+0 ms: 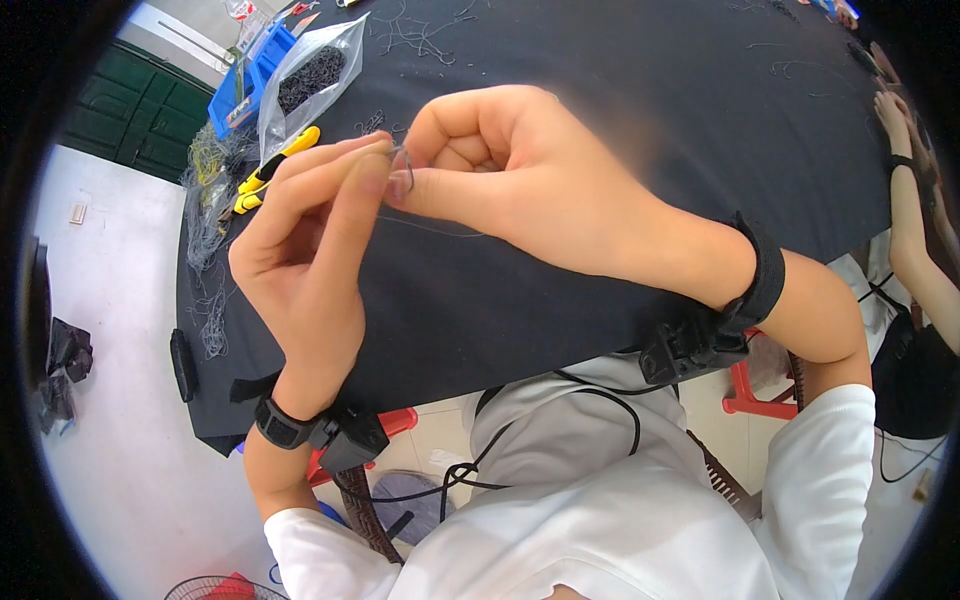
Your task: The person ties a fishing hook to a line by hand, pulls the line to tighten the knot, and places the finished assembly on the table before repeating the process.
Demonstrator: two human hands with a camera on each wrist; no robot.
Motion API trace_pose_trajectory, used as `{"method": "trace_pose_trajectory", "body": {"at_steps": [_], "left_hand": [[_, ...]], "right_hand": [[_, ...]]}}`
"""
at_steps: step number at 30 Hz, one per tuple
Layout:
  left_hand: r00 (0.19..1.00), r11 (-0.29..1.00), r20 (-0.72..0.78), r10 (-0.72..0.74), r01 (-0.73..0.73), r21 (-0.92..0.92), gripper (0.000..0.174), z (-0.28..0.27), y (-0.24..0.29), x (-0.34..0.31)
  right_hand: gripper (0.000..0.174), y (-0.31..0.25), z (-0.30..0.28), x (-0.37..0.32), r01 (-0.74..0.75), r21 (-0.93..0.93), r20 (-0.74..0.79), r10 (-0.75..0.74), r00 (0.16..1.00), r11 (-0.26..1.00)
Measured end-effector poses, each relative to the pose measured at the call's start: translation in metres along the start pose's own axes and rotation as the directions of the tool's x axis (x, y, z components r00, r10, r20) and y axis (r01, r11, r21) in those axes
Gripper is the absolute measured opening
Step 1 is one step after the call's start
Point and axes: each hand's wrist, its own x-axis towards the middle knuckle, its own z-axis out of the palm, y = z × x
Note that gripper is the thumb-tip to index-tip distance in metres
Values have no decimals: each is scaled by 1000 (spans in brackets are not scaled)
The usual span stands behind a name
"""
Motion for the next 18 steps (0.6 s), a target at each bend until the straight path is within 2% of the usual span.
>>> {"method": "trace_pose_trajectory", "body": {"at_steps": [4,7,15,18], "left_hand": [[998,998,-21,-56,55,-43,11,1,-1,0],[996,992,-30,-89,86,-94,11,2,-2,0],[986,968,-7,-166,162,-190,12,1,1,0],[966,928,-10,-259,246,-281,13,2,2,2]], "right_hand": [[16,-1,1,0,-18,-24,-19,17,1000,1000],[14,-7,-2,-2,-43,-105,21,46,999,994],[12,-5,-6,2,-140,-5,-16,139,990,990],[11,-4,-7,1,-155,0,-9,155,988,988]]}}
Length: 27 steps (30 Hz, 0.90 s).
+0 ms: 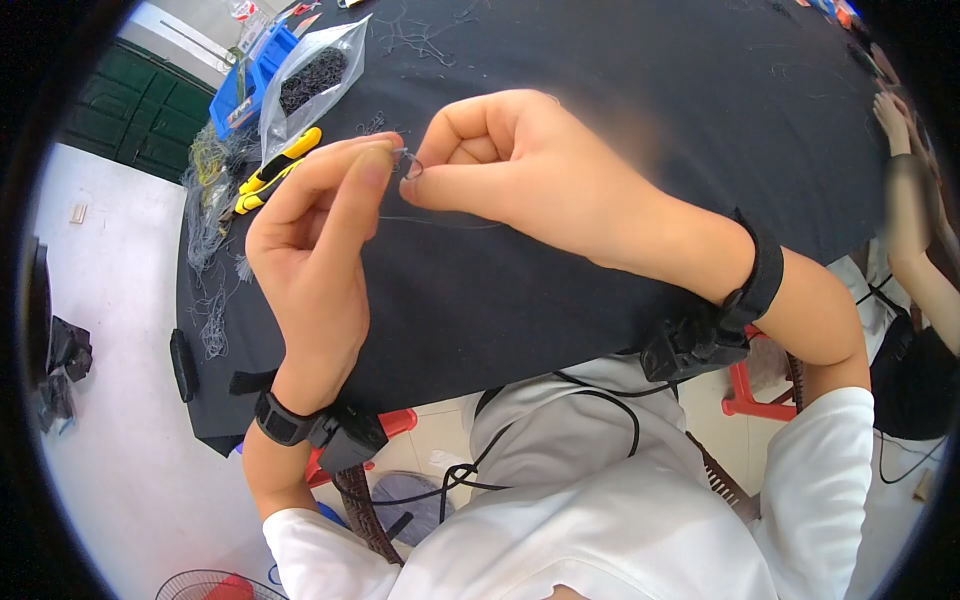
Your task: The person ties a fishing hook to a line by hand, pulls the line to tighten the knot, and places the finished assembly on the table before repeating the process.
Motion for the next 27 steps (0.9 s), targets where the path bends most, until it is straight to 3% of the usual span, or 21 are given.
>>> {"method": "trace_pose_trajectory", "body": {"at_steps": [3,7,10,15,17,24,27], "left_hand": [[998,1000,60,-4,4,-6,13,-2,-1,1],[998,996,20,-53,54,-70,12,0,3,2],[997,995,-15,-74,73,-69,12,-7,2,7],[993,988,-38,-115,111,-107,11,-12,-4,9],[993,995,-56,-101,100,-29,10,-10,-1,5],[1000,992,-5,-15,15,128,9,-11,-2,8],[961,833,116,252,-276,479,13,-13,0,12]], "right_hand": [[12,7,1,1,42,-47,0,-42,999,998],[18,12,3,1,96,-192,-10,-100,995,977],[24,13,2,1,232,-384,-8,-255,967,894],[25,4,2,2,279,-400,-95,-342,935,873],[25,7,-1,2,317,-474,-53,-387,921,821],[18,10,1,5,329,-440,-16,-374,927,835],[16,6,4,2,313,-348,22,-326,945,884]]}}
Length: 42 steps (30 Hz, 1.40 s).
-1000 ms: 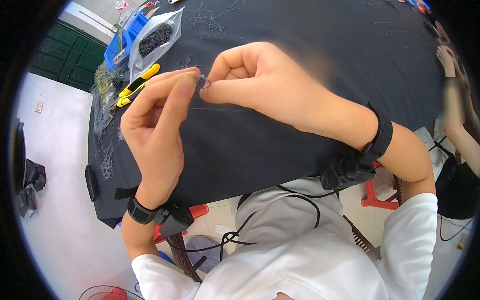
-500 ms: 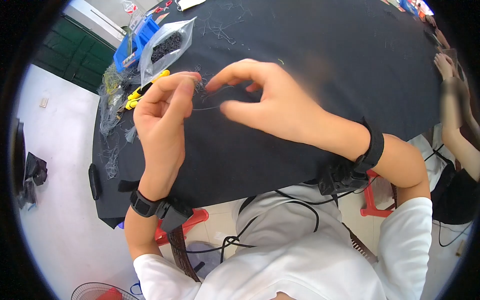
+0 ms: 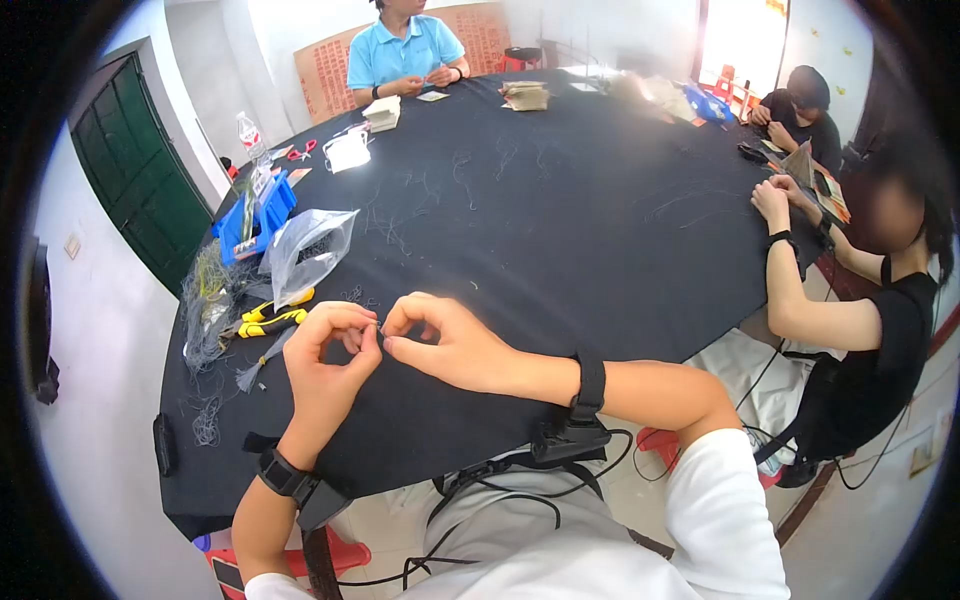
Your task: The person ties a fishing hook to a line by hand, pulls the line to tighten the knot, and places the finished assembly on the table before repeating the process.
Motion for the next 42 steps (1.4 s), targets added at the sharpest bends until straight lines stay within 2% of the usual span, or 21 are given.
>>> {"method": "trace_pose_trajectory", "body": {"at_steps": [4,7,16,24,30,33,39,42], "left_hand": [[982,966,-15,188,-182,184,18,0,7,3],[982,959,-20,189,-180,221,17,1,6,3],[987,969,-71,143,-125,212,15,4,2,5],[987,974,-99,124,-102,201,15,4,-2,6],[981,961,-145,126,-85,264,15,-8,-15,12],[968,925,-166,188,-118,360,14,-19,-25,19],[938,881,-284,200,-45,471,14,-54,-45,28],[923,858,-324,206,-12,513,15,-66,-52,30]], "right_hand": [[12,4,3,0,-52,166,33,47,998,985],[11,4,4,1,-122,246,44,115,992,962],[10,10,4,5,-180,308,33,179,983,934],[10,9,3,6,-159,259,30,157,987,953],[7,5,2,4,-218,241,100,199,975,946],[7,5,2,2,-237,199,136,212,968,951],[7,4,3,1,-283,167,164,256,953,944],[8,10,5,0,-208,153,141,187,972,966]]}}
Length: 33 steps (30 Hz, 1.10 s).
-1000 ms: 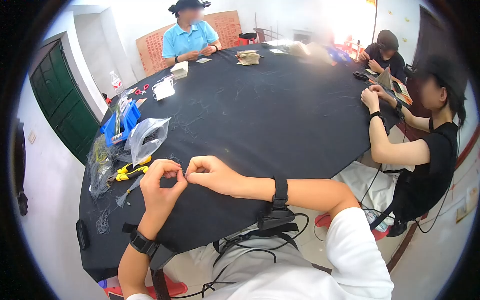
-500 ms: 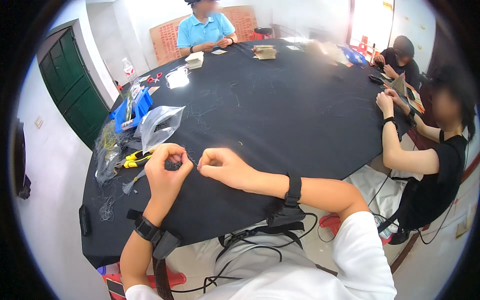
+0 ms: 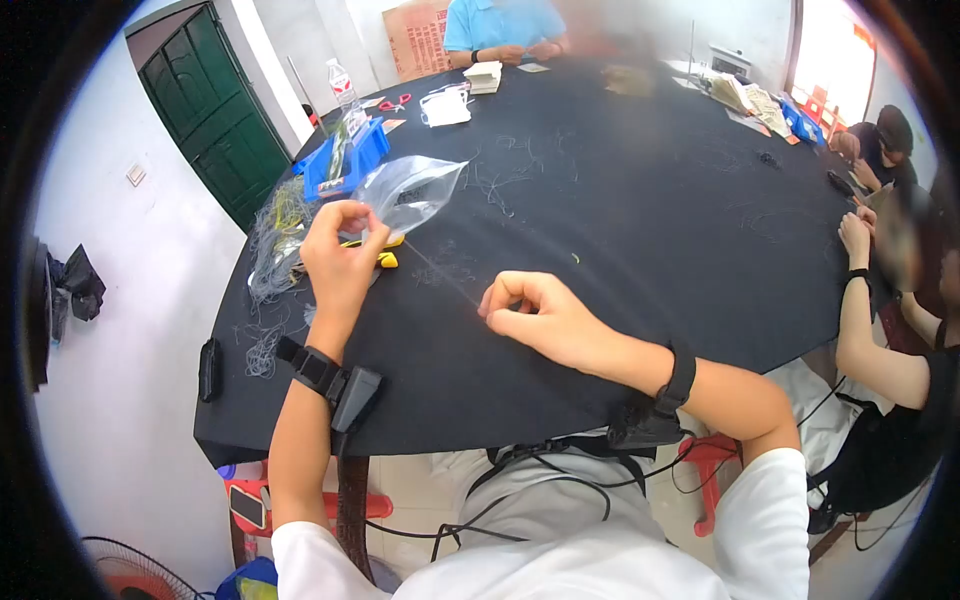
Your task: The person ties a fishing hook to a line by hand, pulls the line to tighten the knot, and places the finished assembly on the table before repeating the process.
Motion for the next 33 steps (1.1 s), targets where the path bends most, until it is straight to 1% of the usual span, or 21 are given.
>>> {"method": "trace_pose_trajectory", "body": {"at_steps": [3,5,6,8,11,15,16,18,22,30,33], "left_hand": [[999,1000,-48,16,-16,-2,15,-5,-11,3],[995,997,-71,-70,72,23,14,-7,-22,5],[994,997,-91,-64,68,41,13,-8,-25,7],[987,993,-138,-78,88,73,12,-12,-31,9],[977,987,-162,-141,152,58,11,-18,-47,9],[968,976,-179,-176,195,95,10,-24,-60,10],[968,977,-196,-158,182,108,11,-26,-60,10],[963,972,-199,-180,205,117,10,-29,-69,11],[953,962,-201,-225,251,112,10,-31,-77,10],[954,962,-195,-227,251,110,10,-28,-79,8],[947,954,-187,-262,283,98,11,-26,-79,7]], "right_hand": [[9,-2,0,-2,99,-52,10,-98,995,994],[10,-10,-1,-4,59,-19,34,-59,998,998],[10,-11,-2,-4,60,-57,45,-57,997,997],[11,-15,-3,-5,39,-67,60,-35,998,997],[11,-12,-4,-3,65,-93,71,-59,996,994],[13,-9,-4,-3,80,-98,86,-71,994,992],[12,-10,-4,-4,59,-84,92,-52,994,995],[12,-11,-5,-4,25,-53,99,-19,995,998],[12,-11,-7,0,55,-22,86,-53,995,998],[10,-11,-9,0,52,-53,103,-46,994,997],[10,-14,-9,-1,21,-3,89,-21,996,1000]]}}
